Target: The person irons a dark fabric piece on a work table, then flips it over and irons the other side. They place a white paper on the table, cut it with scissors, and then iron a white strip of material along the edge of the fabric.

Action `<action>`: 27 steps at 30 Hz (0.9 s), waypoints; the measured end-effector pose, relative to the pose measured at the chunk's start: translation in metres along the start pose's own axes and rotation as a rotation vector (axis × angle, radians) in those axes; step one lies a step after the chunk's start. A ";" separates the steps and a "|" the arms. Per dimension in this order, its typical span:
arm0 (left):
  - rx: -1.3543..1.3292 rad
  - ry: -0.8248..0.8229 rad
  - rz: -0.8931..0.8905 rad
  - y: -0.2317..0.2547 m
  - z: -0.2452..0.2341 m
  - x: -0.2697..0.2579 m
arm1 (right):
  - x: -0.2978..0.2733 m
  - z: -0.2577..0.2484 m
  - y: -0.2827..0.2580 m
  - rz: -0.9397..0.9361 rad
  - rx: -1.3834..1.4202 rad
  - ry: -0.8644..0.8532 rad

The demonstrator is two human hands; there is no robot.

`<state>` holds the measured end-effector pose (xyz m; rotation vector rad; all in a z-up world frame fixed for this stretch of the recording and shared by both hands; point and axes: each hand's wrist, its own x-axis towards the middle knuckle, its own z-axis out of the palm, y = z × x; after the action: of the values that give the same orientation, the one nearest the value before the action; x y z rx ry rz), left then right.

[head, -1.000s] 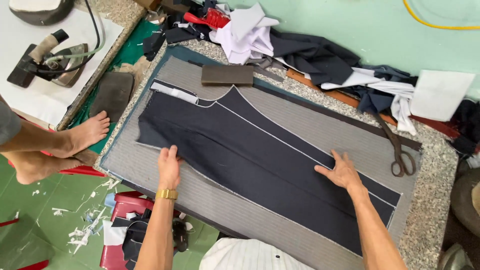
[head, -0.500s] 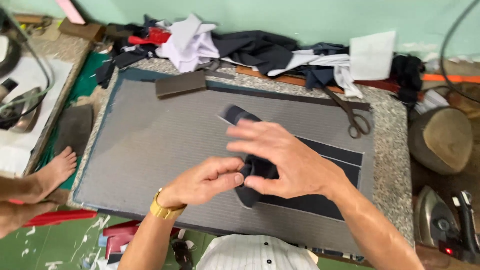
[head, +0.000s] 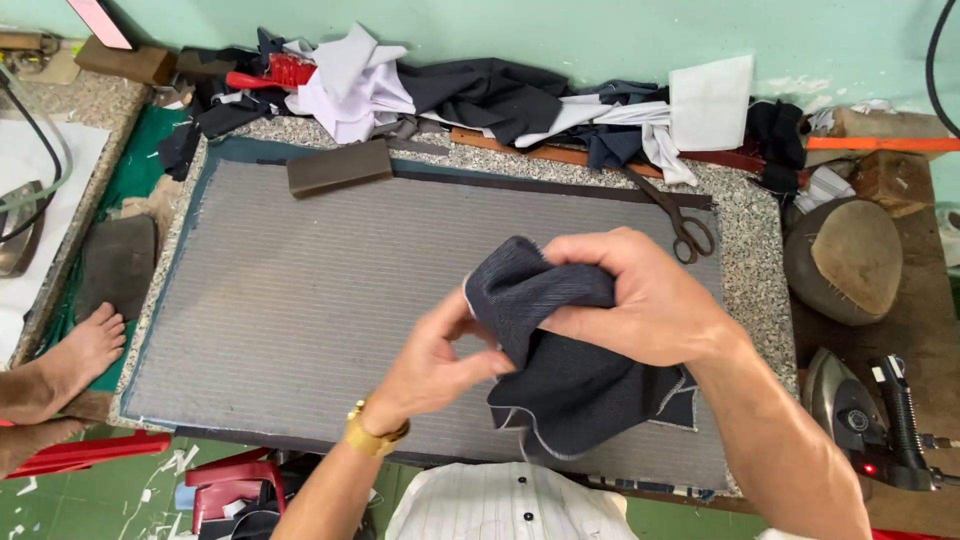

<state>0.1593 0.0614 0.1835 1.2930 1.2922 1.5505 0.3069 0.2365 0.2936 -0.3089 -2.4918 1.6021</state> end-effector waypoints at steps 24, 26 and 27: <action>0.286 0.509 -0.466 -0.024 -0.076 -0.014 | -0.146 -0.067 0.080 0.021 -0.113 0.639; 0.406 0.563 -0.386 0.015 -0.095 -0.029 | -0.140 -0.063 0.082 0.295 -0.282 0.563; 0.525 0.625 -0.303 0.035 -0.104 -0.036 | -0.137 -0.061 0.084 0.562 -0.445 0.470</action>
<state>0.0689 -0.0059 0.2097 0.8441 2.2911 1.4961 0.4611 0.2883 0.2390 -1.3659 -2.4517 0.9083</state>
